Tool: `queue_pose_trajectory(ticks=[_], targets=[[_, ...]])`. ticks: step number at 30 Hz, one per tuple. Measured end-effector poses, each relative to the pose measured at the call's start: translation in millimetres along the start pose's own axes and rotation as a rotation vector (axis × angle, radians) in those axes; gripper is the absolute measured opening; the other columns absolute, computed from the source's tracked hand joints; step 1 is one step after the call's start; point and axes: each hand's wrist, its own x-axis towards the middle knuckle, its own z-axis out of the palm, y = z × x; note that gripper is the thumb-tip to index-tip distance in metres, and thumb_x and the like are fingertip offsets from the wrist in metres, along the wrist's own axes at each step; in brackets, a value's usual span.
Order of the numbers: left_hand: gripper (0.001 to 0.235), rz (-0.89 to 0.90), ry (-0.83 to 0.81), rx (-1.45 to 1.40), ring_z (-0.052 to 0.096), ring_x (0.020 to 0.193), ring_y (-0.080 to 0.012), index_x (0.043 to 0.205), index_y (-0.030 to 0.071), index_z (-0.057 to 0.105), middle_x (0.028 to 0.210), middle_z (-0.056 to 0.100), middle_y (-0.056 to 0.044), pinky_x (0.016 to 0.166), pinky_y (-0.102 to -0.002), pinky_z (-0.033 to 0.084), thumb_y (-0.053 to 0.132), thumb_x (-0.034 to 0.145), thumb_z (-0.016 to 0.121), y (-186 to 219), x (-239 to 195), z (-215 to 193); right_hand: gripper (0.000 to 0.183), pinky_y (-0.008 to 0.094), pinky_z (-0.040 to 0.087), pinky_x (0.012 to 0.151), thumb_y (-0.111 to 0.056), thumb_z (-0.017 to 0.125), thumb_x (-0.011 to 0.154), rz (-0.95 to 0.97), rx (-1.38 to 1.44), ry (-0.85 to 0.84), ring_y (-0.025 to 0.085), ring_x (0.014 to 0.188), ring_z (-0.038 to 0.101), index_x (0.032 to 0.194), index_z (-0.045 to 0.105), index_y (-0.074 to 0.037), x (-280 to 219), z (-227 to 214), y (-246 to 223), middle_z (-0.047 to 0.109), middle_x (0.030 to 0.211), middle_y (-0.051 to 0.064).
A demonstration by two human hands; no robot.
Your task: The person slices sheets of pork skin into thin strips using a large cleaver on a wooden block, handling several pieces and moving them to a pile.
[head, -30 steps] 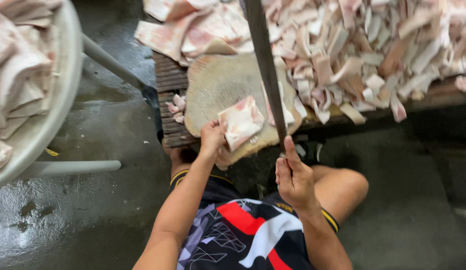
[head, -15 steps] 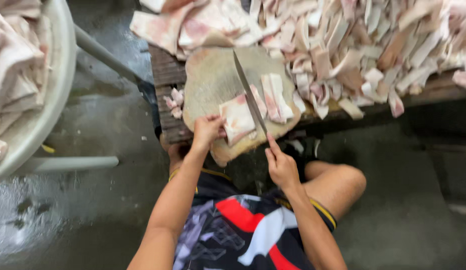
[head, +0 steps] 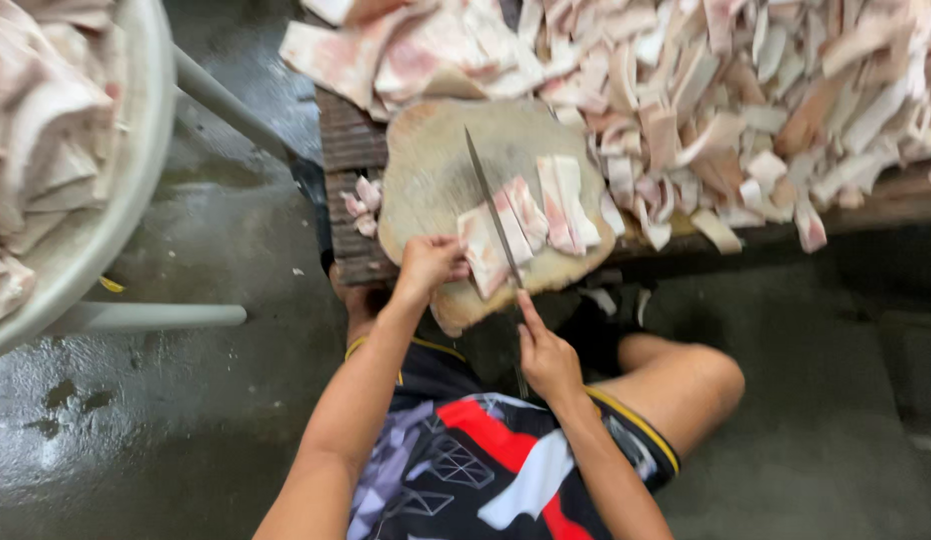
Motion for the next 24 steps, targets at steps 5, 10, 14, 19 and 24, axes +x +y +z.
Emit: queue_pose_trajectory(ticks=[5,10,14,19,24], targets=[[0.018,0.123,-0.031,0.035,0.070,0.061,-0.0156,0.099,-0.007,0.071,0.079,0.074,-0.011,0.055,-0.029,0.061,0.009,0.091,0.074,-5.8,0.7,10.9,0.054,0.045,0.056,0.065,-0.021,0.058,0.104,-0.101,0.127,0.102,0.040,0.077,0.071,0.156,0.044,-0.030,28.5,-41.5,-16.4,0.074,0.091,0.021],[0.017,0.171,0.072,0.167,0.068,0.057,-0.0152,0.092,-0.008,0.073,0.075,0.073,-0.012,0.052,-0.028,0.058,0.010,0.091,0.075,10.6,-14.0,-1.8,0.062,0.030,0.049,0.053,-0.009,0.056,0.105,-0.165,0.514,0.230,0.017,0.051,0.051,0.161,0.033,-0.023,-12.6,-91.6,-44.8,0.059,0.065,0.010],[0.017,0.167,0.120,0.058,0.067,0.057,-0.0151,0.090,-0.007,0.070,0.076,0.071,-0.011,0.051,-0.028,0.058,0.010,0.091,0.074,20.0,-34.5,-23.8,0.067,0.024,0.054,0.063,-0.008,0.053,0.112,-0.505,0.699,0.326,0.014,0.061,0.054,0.166,0.022,-0.034,-21.0,-60.3,-29.6,0.062,0.081,0.009],[0.018,0.165,0.163,0.069,0.070,0.058,-0.0136,0.091,-0.006,0.071,0.074,0.073,-0.008,0.053,-0.027,0.059,0.011,0.089,0.075,23.7,-49.7,-28.6,0.067,0.041,0.050,0.056,-0.018,0.065,0.099,-0.218,-0.056,0.091,0.031,0.055,0.064,0.160,0.040,-0.029,-0.2,7.3,-10.1,0.065,0.071,0.015],[0.056,0.857,0.031,1.126,0.068,0.113,-0.0347,0.140,0.015,0.064,0.121,0.070,-0.017,0.095,-0.044,0.058,0.005,0.086,0.076,19.2,-52.4,5.0,0.059,0.035,0.048,0.051,-0.022,0.060,0.103,0.220,0.300,-0.075,0.018,0.047,0.052,0.159,0.042,-0.029,-1.7,-10.0,14.4,0.055,0.057,0.013]])
